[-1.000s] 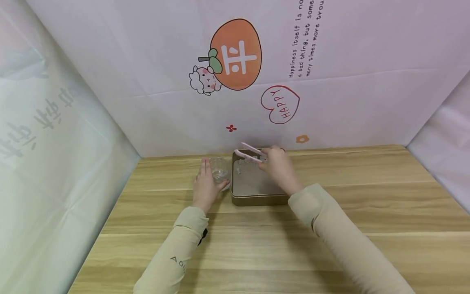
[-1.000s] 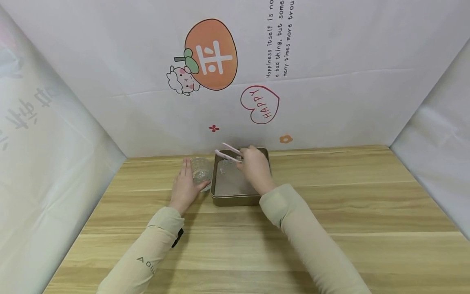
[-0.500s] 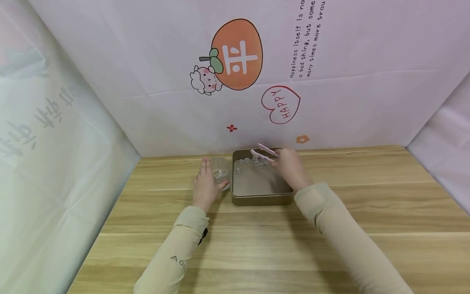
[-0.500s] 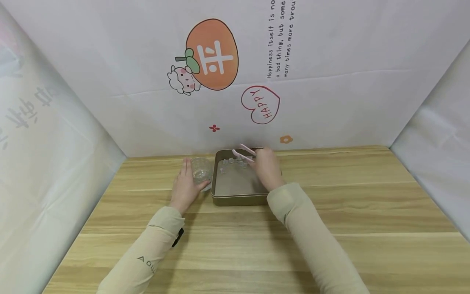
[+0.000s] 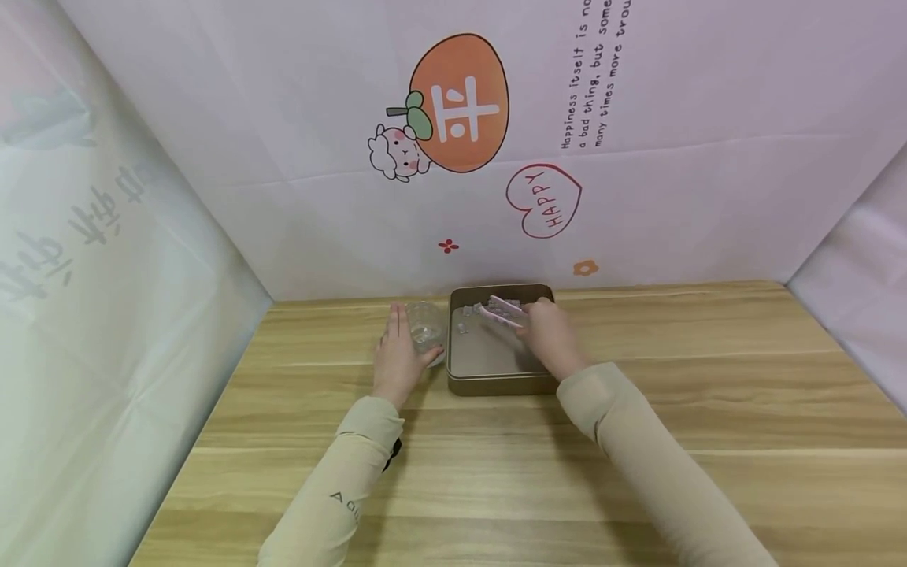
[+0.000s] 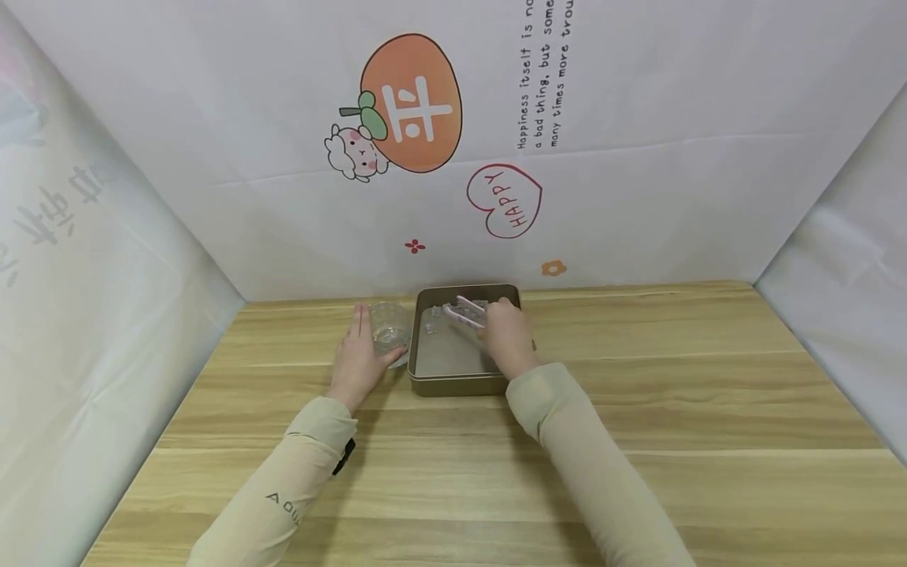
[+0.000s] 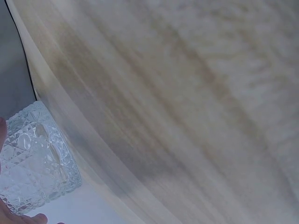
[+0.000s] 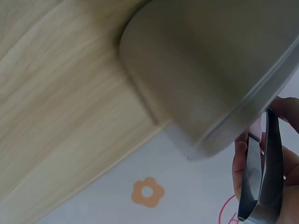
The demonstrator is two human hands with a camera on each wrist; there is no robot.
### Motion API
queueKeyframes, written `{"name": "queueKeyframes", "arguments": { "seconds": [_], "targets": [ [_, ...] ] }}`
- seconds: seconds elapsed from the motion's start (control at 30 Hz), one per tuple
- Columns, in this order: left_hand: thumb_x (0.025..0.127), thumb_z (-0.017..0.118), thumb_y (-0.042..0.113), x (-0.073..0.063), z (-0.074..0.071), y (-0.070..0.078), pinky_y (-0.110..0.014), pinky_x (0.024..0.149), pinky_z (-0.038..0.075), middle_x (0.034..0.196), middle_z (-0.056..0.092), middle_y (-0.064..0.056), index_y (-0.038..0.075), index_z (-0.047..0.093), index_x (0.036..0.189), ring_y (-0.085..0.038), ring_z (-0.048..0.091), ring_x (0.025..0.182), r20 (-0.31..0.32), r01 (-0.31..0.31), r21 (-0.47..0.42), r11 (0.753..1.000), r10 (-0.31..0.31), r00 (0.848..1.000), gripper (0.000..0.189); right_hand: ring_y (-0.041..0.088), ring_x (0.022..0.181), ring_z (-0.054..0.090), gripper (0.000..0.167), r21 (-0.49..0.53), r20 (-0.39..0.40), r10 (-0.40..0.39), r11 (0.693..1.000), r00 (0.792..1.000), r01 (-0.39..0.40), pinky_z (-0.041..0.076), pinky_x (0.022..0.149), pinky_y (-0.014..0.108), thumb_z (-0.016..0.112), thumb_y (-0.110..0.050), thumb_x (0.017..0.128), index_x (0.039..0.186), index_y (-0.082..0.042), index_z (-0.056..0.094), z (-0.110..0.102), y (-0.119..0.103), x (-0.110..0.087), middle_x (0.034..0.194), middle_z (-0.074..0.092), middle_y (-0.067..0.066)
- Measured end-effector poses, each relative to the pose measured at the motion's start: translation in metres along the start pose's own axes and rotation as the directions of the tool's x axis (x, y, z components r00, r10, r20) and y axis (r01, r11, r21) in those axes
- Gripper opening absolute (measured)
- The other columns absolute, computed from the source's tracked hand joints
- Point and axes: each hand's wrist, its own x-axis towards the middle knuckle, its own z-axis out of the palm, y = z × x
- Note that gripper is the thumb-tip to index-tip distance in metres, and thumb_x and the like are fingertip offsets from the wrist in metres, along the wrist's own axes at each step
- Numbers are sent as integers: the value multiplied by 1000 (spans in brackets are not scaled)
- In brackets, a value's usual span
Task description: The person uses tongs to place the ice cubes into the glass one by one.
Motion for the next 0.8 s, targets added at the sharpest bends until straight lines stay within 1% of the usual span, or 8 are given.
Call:
{"name": "queueKeyframes", "arguments": {
  "seconds": [0.17,0.43,0.6,0.67,0.8],
  "targets": [
    [80,72,49,0,1,-1,-48,115,34,161,12,-16,-1,12,152,-37,36,139,-5,-1,-2,1000,1,1000,106,36,98,63,41,13,27,-2,1000,1000,2,55,84,46,72,-16,83,117,4,65,5,-7,-1,108,64,22],
    [79,72,48,0,1,-1,-49,115,33,161,14,-16,-1,13,152,-37,34,140,-13,-2,-9,1000,2,1000,106,34,94,64,39,32,25,-21,999,999,20,57,80,45,73,-15,80,115,3,67,14,-17,-1,108,66,20],
    [80,72,48,0,1,-2,-49,116,31,161,10,-15,0,11,152,-36,33,142,-1,2,-6,1000,-2,1000,106,32,89,65,36,23,40,-37,999,999,36,57,78,44,73,-14,81,112,3,68,19,-21,-1,102,67,19],
    [80,72,49,1,1,-2,-49,116,32,161,11,-15,0,11,152,-36,33,141,-4,0,-4,1000,0,1000,107,31,85,65,34,23,39,-40,999,998,39,57,76,43,73,-14,80,110,3,69,21,-22,-2,98,66,18],
    [79,72,49,1,2,-2,-49,116,32,161,12,-16,0,11,152,-37,33,141,-12,-3,-1,1000,3,1000,107,30,83,65,34,47,53,-19,999,998,17,57,74,43,73,-13,80,110,3,68,24,-24,-3,97,66,17]
  ]
}}
